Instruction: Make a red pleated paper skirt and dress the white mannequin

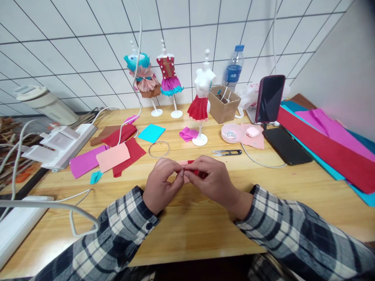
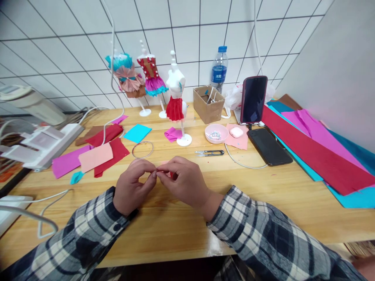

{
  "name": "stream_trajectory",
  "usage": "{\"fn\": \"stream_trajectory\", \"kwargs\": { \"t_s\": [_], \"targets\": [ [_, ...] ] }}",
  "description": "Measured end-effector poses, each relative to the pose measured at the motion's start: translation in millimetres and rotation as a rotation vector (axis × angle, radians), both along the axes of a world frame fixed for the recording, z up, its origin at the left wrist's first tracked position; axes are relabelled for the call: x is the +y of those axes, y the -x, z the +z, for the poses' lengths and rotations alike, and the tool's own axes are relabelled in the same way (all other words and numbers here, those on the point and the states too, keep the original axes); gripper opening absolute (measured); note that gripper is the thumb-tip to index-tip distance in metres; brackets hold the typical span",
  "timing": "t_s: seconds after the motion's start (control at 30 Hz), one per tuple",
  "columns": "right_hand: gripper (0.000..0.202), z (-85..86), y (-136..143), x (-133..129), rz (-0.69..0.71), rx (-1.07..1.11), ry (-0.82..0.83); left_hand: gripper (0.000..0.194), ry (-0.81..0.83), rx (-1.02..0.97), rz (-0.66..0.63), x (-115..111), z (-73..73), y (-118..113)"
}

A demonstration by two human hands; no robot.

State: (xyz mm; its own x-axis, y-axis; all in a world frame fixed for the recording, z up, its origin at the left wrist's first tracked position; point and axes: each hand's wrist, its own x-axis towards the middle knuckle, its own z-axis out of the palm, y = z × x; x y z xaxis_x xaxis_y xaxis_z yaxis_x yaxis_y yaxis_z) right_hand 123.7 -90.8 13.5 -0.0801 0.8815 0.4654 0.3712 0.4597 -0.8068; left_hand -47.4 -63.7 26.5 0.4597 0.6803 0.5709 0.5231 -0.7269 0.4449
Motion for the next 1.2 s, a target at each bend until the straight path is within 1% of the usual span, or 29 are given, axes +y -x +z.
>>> {"fn": "stream_trajectory", "kwargs": {
  "t_s": [0.2, 0.43, 0.63, 0.83, 0.97, 1.1, 1.2],
  "targets": [
    [0.010, -1.0, 1.5, 0.6, -0.029, -0.006, 0.002, 0.013, -0.010, -0.004, -0.004, -1.3, 1.5, -1.1],
    [0.005, -0.2, 3.8, 2.0, -0.059, 0.005, 0.058, 0.012, 0.036, -0.018, -0.035, -3.6, 1.2, -1.7],
    [0.009, 0.4, 0.1, 2.4, -0.004, 0.003, 0.033, 0.012, 0.068, -0.025, -0.008, -2.3, 1.0, 0.9],
    [0.009, 0.2, -0.1, 1.1, -0.036, -0.035, -0.002, 0.011, 0.019, -0.003, 0.008, -2.6, 0.2, 0.2],
    [0.007, 0.7, 2.6, 0.5, -0.057, -0.033, 0.008, 0.011, 0.009, -0.023, -0.012, -3.6, 0.9, -2.0],
    [0.005, 1.2, 4.6, 0.7, -0.059, 0.046, 0.065, 0.011, 0.028, -0.047, -0.024, -3.2, 2.1, -2.5],
    [0.005, 2.1, 4.9, 1.9, -0.042, 0.134, 0.152, 0.011, 0.046, -0.057, -0.048, -2.2, 3.4, -1.4]
  ]
}}
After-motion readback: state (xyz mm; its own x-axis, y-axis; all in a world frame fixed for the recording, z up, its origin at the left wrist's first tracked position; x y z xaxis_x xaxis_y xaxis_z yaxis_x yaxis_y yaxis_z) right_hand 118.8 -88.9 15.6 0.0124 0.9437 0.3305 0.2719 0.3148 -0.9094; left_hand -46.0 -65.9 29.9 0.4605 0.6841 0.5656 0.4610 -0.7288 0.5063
